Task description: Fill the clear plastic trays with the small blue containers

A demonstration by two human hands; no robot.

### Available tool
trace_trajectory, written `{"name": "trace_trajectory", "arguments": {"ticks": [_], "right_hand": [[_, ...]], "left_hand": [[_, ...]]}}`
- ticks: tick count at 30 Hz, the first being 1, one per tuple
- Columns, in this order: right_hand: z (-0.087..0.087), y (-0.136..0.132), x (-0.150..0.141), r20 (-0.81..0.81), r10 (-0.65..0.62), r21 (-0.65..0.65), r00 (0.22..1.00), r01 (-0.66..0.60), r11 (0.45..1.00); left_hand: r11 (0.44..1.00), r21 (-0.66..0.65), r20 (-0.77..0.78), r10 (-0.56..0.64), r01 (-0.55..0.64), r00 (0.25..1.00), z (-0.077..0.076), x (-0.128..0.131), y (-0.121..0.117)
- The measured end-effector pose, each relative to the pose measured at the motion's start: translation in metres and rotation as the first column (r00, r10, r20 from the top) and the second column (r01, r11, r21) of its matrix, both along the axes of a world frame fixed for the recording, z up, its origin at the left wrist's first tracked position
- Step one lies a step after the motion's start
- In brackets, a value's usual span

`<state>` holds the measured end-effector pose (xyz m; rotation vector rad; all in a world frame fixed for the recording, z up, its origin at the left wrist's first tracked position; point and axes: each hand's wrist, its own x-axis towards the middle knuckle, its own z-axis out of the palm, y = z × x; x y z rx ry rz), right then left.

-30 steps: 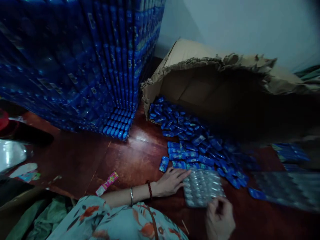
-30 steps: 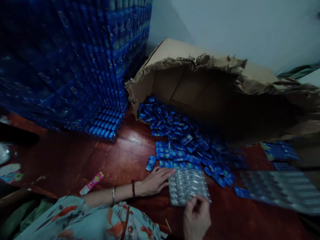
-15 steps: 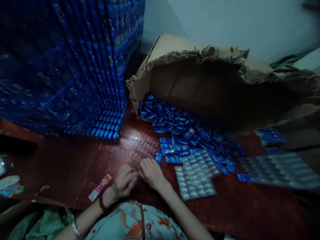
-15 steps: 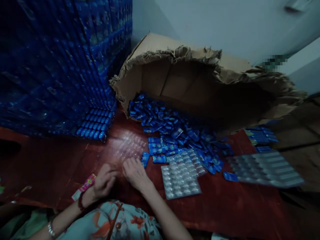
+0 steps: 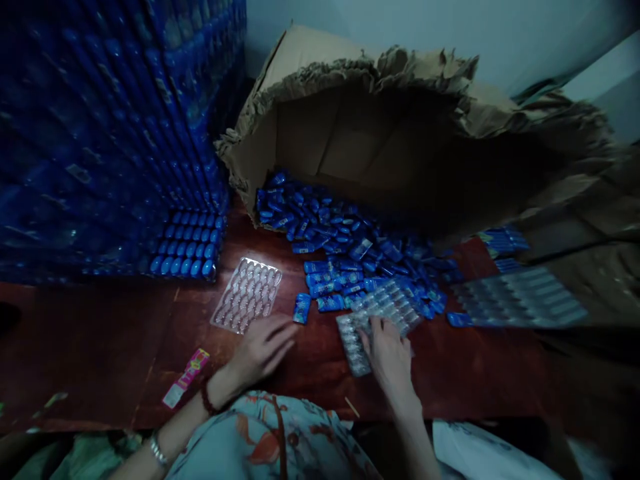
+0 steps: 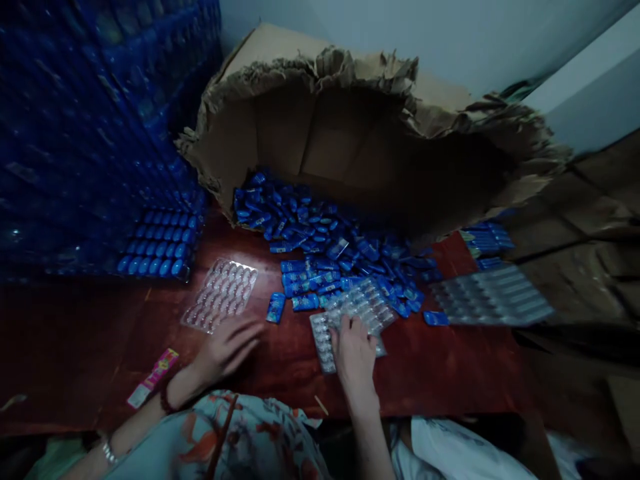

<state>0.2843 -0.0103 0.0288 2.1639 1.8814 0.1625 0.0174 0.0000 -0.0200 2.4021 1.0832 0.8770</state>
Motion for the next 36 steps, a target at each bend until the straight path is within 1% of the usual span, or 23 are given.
{"name": "trace_trajectory", "arguments": {"ticks": [1, 2, 3, 4, 5, 7, 9, 10, 12, 14, 16, 18, 20, 22, 23, 24, 26, 28, 29, 31, 33, 35, 36], "right_hand": [[-0.003, -0.009, 0.0, -0.006, 0.014, -0.016, 1.0, -0.014, 1.0], [-0.005, -0.016, -0.003, -0.016, 0.03, -0.019, 0.999, -0.031, 0.999], [-0.008, -0.023, -0.007, -0.029, 0.046, -0.014, 0.999, -0.046, 0.999], [-0.009, -0.028, -0.013, -0.046, 0.061, -0.008, 0.997, -0.061, 0.998], [-0.011, -0.032, -0.018, -0.066, 0.074, 0.0, 0.995, -0.074, 0.997], [-0.012, -0.035, -0.026, -0.101, 0.099, 0.011, 0.99, -0.098, 0.995], [-0.015, -0.035, -0.027, -0.114, 0.116, 0.021, 0.987, -0.115, 0.993], [-0.017, -0.033, -0.026, -0.119, 0.128, 0.023, 0.985, -0.126, 0.992], [-0.022, -0.029, -0.02, -0.143, 0.163, 0.02, 0.976, -0.162, 0.987], [-0.027, -0.025, -0.015, -0.187, 0.209, 0.013, 0.96, -0.21, 0.978], [-0.03, -0.023, -0.01, -0.233, 0.252, 0.019, 0.939, -0.255, 0.967], [-0.028, -0.02, -0.008, -0.267, 0.271, 0.063, 0.925, -0.264, 0.962], [-0.025, -0.017, -0.006, -0.27, 0.241, 0.162, 0.932, -0.202, 0.966], [-0.025, -0.013, -0.005, -0.251, 0.185, 0.268, 0.95, -0.116, 0.956], [-0.027, -0.011, -0.005, -0.238, 0.165, 0.301, 0.957, -0.089, 0.95], [-0.031, -0.009, -0.004, -0.227, 0.156, 0.31, 0.961, -0.08, 0.947], [-0.042, -0.007, -0.001, -0.211, 0.159, 0.278, 0.965, -0.096, 0.956], [-0.054, -0.005, 0.007, -0.201, 0.142, 0.249, 0.969, -0.09, 0.964], [-0.059, -0.004, 0.012, -0.199, 0.131, 0.259, 0.971, -0.077, 0.963], [-0.062, 0.003, 0.023, -0.219, 0.146, 0.334, 0.965, -0.066, 0.94], [-0.057, 0.016, 0.03, -0.29, 0.253, 0.426, 0.923, -0.112, 0.898], [-0.048, 0.036, 0.026, -0.386, 0.381, 0.479, 0.84, -0.17, 0.861], [-0.043, 0.048, 0.019, -0.425, 0.422, 0.485, 0.8, -0.192, 0.853]], "left_hand": [[0.987, -0.064, -0.033, -0.152, 0.15, 0.988, 0.002, 0.016, -0.002], [0.955, -0.154, -0.06, -0.265, 0.253, 0.962, 0.003, 0.033, -0.003], [0.919, -0.26, -0.07, -0.324, 0.296, 0.944, 0.004, 0.049, -0.004], [0.878, -0.372, -0.059, -0.345, 0.3, 0.937, 0.004, 0.064, -0.005], [0.83, -0.48, -0.031, -0.341, 0.285, 0.94, 0.004, 0.078, -0.005], [0.71, -0.654, 0.055, -0.298, 0.26, 0.953, 0.003, 0.098, -0.003], [0.601, -0.759, 0.125, -0.245, 0.252, 0.961, 0.003, 0.11, 0.0], [0.562, -0.791, 0.144, -0.215, 0.243, 0.966, 0.003, 0.113, 0.001], [0.516, -0.826, 0.167, -0.161, 0.227, 0.973, 0.003, 0.117, 0.003], [0.504, -0.836, 0.183, -0.119, 0.218, 0.976, 0.001, 0.118, 0.004], [0.504, -0.837, 0.194, -0.094, 0.215, 0.976, 0.0, 0.117, 0.004], [0.502, -0.838, 0.2, -0.08, 0.213, 0.977, 0.001, 0.114, 0.003], [0.515, -0.831, 0.194, -0.089, 0.212, 0.977, 0.006, 0.109, 0.004], [0.549, -0.809, 0.178, -0.113, 0.21, 0.978, 0.014, 0.099, 0.007], [0.576, -0.79, 0.176, -0.115, 0.21, 0.978, 0.018, 0.093, 0.011], [0.614, -0.761, 0.182, -0.105, 0.208, 0.978, 0.023, 0.086, 0.016], [0.72, -0.675, 0.202, -0.031, 0.162, 0.979, 0.028, 0.071, 0.031], [0.818, -0.574, 0.195, 0.088, 0.041, 0.977, 0.028, 0.056, 0.051], [0.85, -0.525, 0.173, 0.149, -0.037, 0.974, 0.026, 0.049, 0.062], [0.884, -0.439, 0.1, 0.224, -0.158, 0.969, 0.019, 0.039, 0.086], [0.912, -0.367, 0.003, 0.199, -0.184, 0.98, 0.011, 0.036, 0.109], [0.935, -0.328, -0.103, 0.105, -0.134, 0.989, 0.004, 0.042, 0.128], [0.942, -0.321, -0.144, 0.057, -0.101, 0.988, 0.001, 0.047, 0.137]]}}
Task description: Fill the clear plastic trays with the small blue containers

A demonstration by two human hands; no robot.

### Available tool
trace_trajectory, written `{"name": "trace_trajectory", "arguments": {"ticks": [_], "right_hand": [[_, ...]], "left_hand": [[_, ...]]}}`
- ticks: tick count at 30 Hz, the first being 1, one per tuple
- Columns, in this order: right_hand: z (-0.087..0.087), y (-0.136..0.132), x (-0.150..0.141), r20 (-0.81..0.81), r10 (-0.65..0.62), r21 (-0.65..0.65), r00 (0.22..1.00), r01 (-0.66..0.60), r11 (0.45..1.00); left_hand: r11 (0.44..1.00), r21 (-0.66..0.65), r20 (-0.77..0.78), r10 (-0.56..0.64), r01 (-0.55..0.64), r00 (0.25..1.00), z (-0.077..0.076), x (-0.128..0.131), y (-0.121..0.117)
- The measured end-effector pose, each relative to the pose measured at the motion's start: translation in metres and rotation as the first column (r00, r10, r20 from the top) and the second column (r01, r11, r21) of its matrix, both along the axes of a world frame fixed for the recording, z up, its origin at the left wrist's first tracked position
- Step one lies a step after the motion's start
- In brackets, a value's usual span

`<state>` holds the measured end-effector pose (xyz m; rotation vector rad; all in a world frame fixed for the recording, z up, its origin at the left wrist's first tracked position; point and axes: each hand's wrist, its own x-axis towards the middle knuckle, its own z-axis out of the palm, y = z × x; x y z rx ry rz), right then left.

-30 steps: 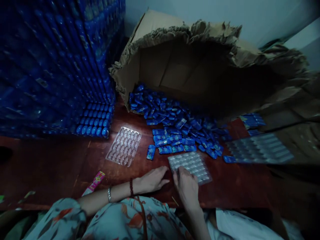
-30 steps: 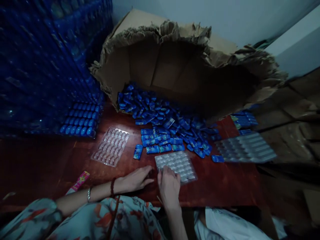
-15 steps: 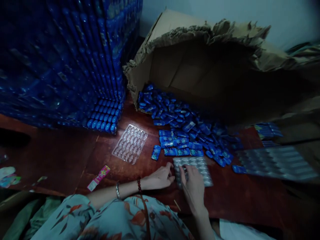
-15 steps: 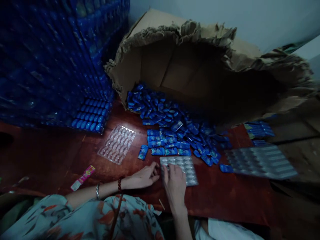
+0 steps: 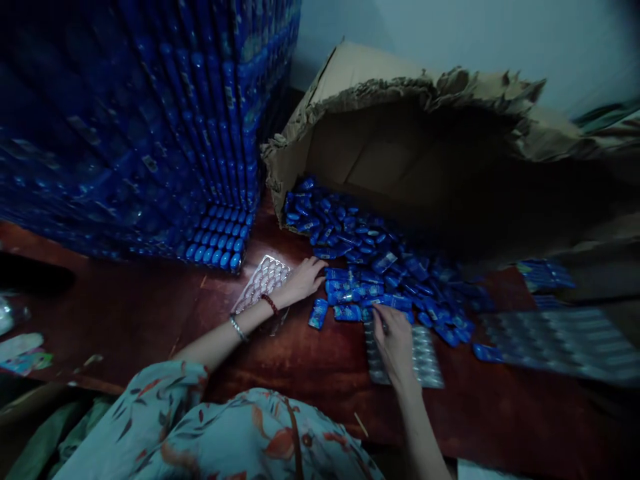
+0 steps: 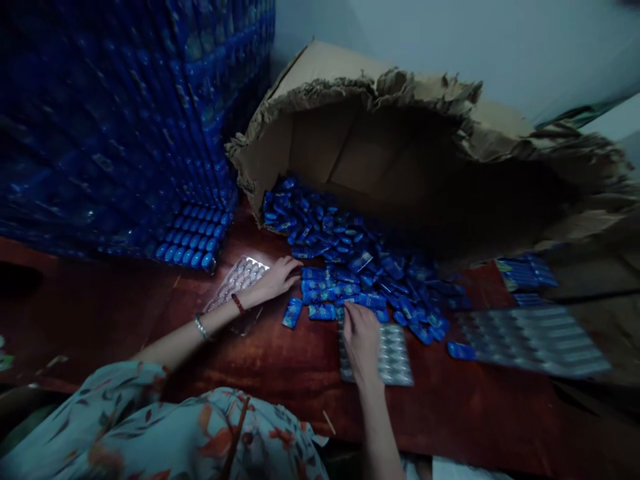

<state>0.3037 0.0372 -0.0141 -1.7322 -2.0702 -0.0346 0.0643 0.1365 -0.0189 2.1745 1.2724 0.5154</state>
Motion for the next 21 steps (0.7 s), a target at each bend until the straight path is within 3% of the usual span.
{"name": "trace_trajectory", "arguments": {"ticks": [2, 5, 10, 13, 17, 21], "right_hand": [[0.01, 0.024, -0.019, -0.025, 0.069, -0.061, 0.997, -0.07, 0.996], [0.019, 0.054, -0.05, 0.094, 0.14, -0.266, 0.986, -0.111, 0.957], [0.019, 0.073, -0.072, 0.208, 0.214, -0.528, 0.954, -0.075, 0.846], [0.017, 0.07, -0.074, 0.229, 0.274, -0.58, 0.934, -0.095, 0.809], [0.015, 0.065, -0.077, 0.268, 0.307, -0.591, 0.913, -0.095, 0.801], [0.016, 0.067, -0.066, 0.278, 0.294, -0.533, 0.915, -0.108, 0.839]], "left_hand": [[0.997, -0.004, -0.046, -0.073, 0.072, 0.996, -0.005, 0.012, 0.012], [0.994, -0.006, -0.057, -0.112, 0.112, 0.992, -0.011, 0.022, 0.019], [1.0, -0.018, -0.083, -0.013, 0.012, 0.996, -0.02, 0.016, 0.008], [0.996, -0.039, -0.101, 0.077, -0.081, 0.992, -0.023, 0.016, 0.002], [0.985, -0.063, -0.121, 0.152, -0.161, 0.981, -0.02, 0.031, 0.005], [0.98, -0.053, -0.107, 0.185, -0.191, 0.977, -0.008, 0.032, 0.007]]}}
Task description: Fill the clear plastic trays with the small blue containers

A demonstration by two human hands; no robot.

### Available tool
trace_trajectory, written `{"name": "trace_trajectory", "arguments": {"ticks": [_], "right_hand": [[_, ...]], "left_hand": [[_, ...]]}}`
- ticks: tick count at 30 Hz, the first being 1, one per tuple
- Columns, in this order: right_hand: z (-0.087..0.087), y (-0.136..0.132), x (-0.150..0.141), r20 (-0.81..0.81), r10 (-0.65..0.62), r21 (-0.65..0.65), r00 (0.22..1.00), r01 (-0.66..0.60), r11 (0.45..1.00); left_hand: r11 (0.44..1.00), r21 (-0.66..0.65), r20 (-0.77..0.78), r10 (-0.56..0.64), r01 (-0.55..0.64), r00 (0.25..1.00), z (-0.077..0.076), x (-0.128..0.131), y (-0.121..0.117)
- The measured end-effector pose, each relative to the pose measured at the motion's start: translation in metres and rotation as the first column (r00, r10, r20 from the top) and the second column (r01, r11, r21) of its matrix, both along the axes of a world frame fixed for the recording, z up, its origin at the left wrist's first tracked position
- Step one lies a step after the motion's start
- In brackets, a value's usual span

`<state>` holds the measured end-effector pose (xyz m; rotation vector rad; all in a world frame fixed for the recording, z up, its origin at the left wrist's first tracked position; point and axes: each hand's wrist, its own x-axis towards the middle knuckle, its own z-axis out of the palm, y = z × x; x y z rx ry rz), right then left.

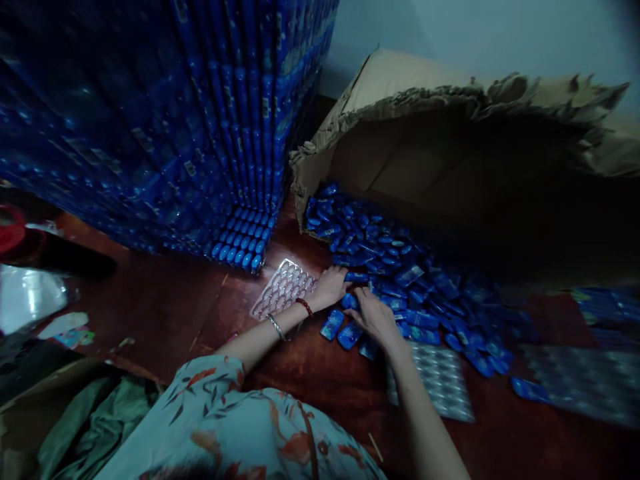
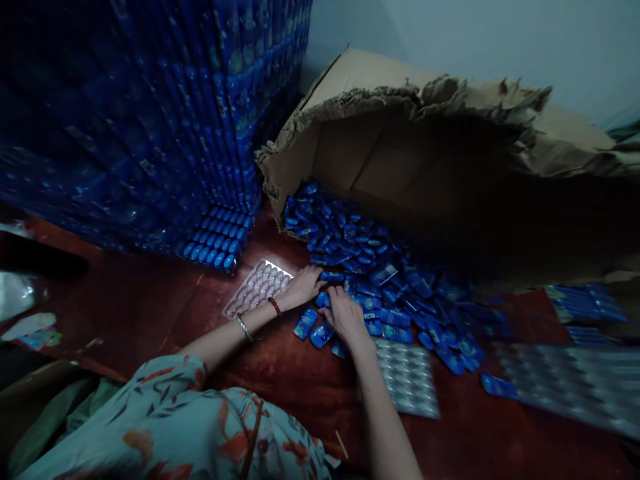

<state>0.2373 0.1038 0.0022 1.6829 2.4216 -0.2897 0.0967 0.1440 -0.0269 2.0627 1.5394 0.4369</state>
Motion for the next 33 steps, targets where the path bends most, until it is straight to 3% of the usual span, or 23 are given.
{"name": "trace_trajectory", "arguments": {"ticks": [3, 6, 8, 10, 11, 13, 17, 21, 24, 27, 30, 32, 33], "right_hand": [[0.007, -0.008, 0.006, -0.096, -0.061, 0.116, 0.993, 0.073, 0.991], [0.016, -0.037, -0.016, -0.457, -0.069, 0.069, 0.887, 0.112, 0.991], [0.02, -0.063, -0.048, -0.701, -0.033, -0.079, 0.713, -0.032, 0.996], [0.021, -0.085, -0.083, -0.799, 0.011, -0.191, 0.601, -0.27, 0.944], [0.02, -0.092, -0.097, -0.798, 0.051, -0.209, 0.601, -0.354, 0.912], [0.016, -0.097, -0.111, -0.723, 0.135, -0.223, 0.678, -0.414, 0.882], [0.01, -0.079, -0.083, -0.528, 0.174, -0.23, 0.831, -0.337, 0.913], [0.007, -0.056, -0.044, -0.612, 0.064, -0.18, 0.788, -0.217, 0.959], [0.001, -0.049, -0.04, -0.769, -0.131, -0.145, 0.626, 0.028, 0.989], [-0.01, -0.048, -0.048, -0.867, -0.354, -0.25, 0.349, 0.309, 0.917], [-0.021, -0.049, -0.055, -0.838, -0.544, -0.476, 0.04, 0.432, 0.766], [-0.026, -0.05, -0.057, -0.829, -0.558, -0.52, -0.045, 0.43, 0.738], [-0.027, -0.05, -0.059, -0.841, -0.54, -0.5, -0.03, 0.425, 0.755]], "left_hand": [[0.999, 0.044, 0.037, 0.012, -0.013, 0.999, 0.011, -0.029, -0.003], [0.997, 0.076, 0.134, -0.014, 0.004, 0.991, 0.016, -0.076, -0.005], [0.998, 0.048, 0.147, -0.037, 0.031, 0.988, 0.015, -0.106, -0.007], [0.999, 0.018, 0.1, -0.05, 0.049, 0.994, 0.012, -0.127, -0.012], [0.999, 0.016, 0.073, -0.051, 0.05, 0.996, 0.011, -0.134, -0.017], [0.999, 0.026, 0.03, -0.023, 0.022, 0.999, 0.009, -0.145, -0.03], [0.989, -0.019, 0.069, 0.147, -0.146, 0.987, 0.008, -0.157, -0.073], [0.93, -0.189, 0.188, 0.35, -0.316, 0.917, 0.013, -0.162, -0.115], [0.864, -0.244, 0.237, 0.493, -0.44, 0.837, 0.02, -0.162, -0.13], [0.845, -0.195, 0.298, 0.534, -0.498, 0.791, 0.026, -0.161, -0.13], [0.913, -0.105, 0.371, 0.404, -0.394, 0.836, 0.03, -0.157, -0.119], [0.959, -0.023, 0.387, 0.268, -0.282, 0.882, 0.029, -0.151, -0.108], [0.974, 0.019, 0.387, 0.201, -0.226, 0.9, 0.027, -0.147, -0.102]]}}
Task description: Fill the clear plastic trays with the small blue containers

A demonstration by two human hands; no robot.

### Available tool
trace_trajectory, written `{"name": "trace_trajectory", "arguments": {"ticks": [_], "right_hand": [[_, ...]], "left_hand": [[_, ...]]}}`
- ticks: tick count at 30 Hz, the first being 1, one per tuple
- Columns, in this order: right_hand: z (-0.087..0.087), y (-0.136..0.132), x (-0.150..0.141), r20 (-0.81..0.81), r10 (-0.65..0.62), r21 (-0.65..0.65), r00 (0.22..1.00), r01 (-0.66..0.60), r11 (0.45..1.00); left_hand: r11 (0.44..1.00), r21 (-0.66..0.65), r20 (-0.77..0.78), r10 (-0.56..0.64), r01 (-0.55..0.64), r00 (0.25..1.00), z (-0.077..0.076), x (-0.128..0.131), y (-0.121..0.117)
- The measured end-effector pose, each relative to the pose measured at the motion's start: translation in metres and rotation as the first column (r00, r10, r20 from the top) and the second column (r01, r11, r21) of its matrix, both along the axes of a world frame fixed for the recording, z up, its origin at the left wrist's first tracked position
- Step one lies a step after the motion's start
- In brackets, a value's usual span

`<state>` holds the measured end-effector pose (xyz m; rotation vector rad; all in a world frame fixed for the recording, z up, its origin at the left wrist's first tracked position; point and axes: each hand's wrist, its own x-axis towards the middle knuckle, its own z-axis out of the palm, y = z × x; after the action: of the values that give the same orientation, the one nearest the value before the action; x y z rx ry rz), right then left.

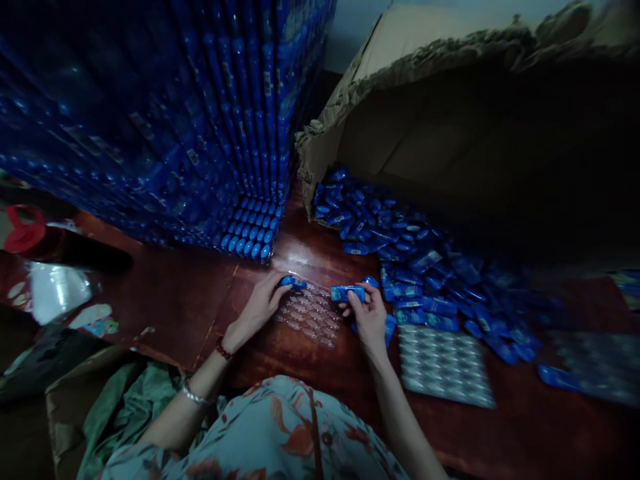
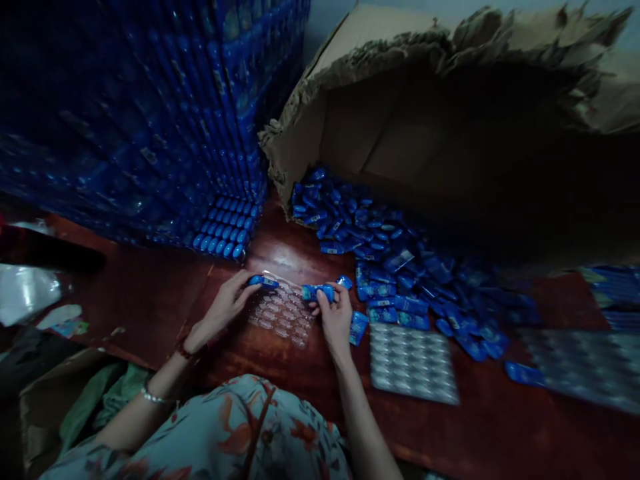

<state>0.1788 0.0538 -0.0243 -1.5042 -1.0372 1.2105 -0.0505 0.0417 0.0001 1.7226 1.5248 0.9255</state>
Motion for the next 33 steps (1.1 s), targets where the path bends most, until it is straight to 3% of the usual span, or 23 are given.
{"name": "trace_trajectory", "arguments": {"ticks": [3, 7, 11, 14, 17, 21, 26, 29, 33], "right_hand": [[0.001, 0.0, -0.003, 0.223, 0.111, 0.104, 0.968, -0.137, 0.985], [0.003, 0.0, -0.004, 0.614, 0.26, 0.181, 0.746, -0.453, 0.873], [0.012, 0.004, -0.004, 0.847, 0.333, 0.012, 0.415, -0.642, 0.767], [0.025, 0.013, -0.011, 0.914, 0.368, -0.143, 0.17, -0.715, 0.685], [0.037, 0.022, -0.023, 0.92, 0.39, -0.224, 0.047, -0.751, 0.621], [0.043, 0.025, -0.037, 0.922, 0.388, -0.254, 0.006, -0.746, 0.616], [0.038, 0.019, -0.043, 0.932, 0.36, -0.229, 0.042, -0.702, 0.674], [0.036, 0.017, -0.044, 0.928, 0.359, -0.2, 0.097, -0.685, 0.701], [0.035, 0.017, -0.027, 0.891, 0.389, -0.121, 0.234, -0.703, 0.701]], "left_hand": [[0.987, 0.101, -0.04, -0.118, 0.121, 0.992, -0.007, 0.01, 0.015], [0.959, 0.112, -0.226, -0.23, 0.26, 0.946, -0.015, 0.013, 0.022], [0.919, 0.037, -0.49, -0.326, 0.393, 0.808, -0.01, 0.009, 0.023], [0.874, -0.001, -0.598, -0.39, 0.486, 0.7, -0.001, 0.008, 0.027], [0.842, -0.04, -0.658, -0.427, 0.538, 0.62, 0.008, 0.013, 0.032], [0.825, -0.088, -0.752, -0.422, 0.558, 0.507, 0.016, 0.024, 0.035], [0.815, -0.117, -0.826, -0.397, 0.567, 0.4, 0.016, 0.038, 0.038], [0.829, -0.119, -0.812, -0.398, 0.547, 0.427, 0.016, 0.036, 0.044], [0.862, -0.06, -0.779, -0.356, 0.503, 0.517, 0.024, 0.017, 0.045]]}}
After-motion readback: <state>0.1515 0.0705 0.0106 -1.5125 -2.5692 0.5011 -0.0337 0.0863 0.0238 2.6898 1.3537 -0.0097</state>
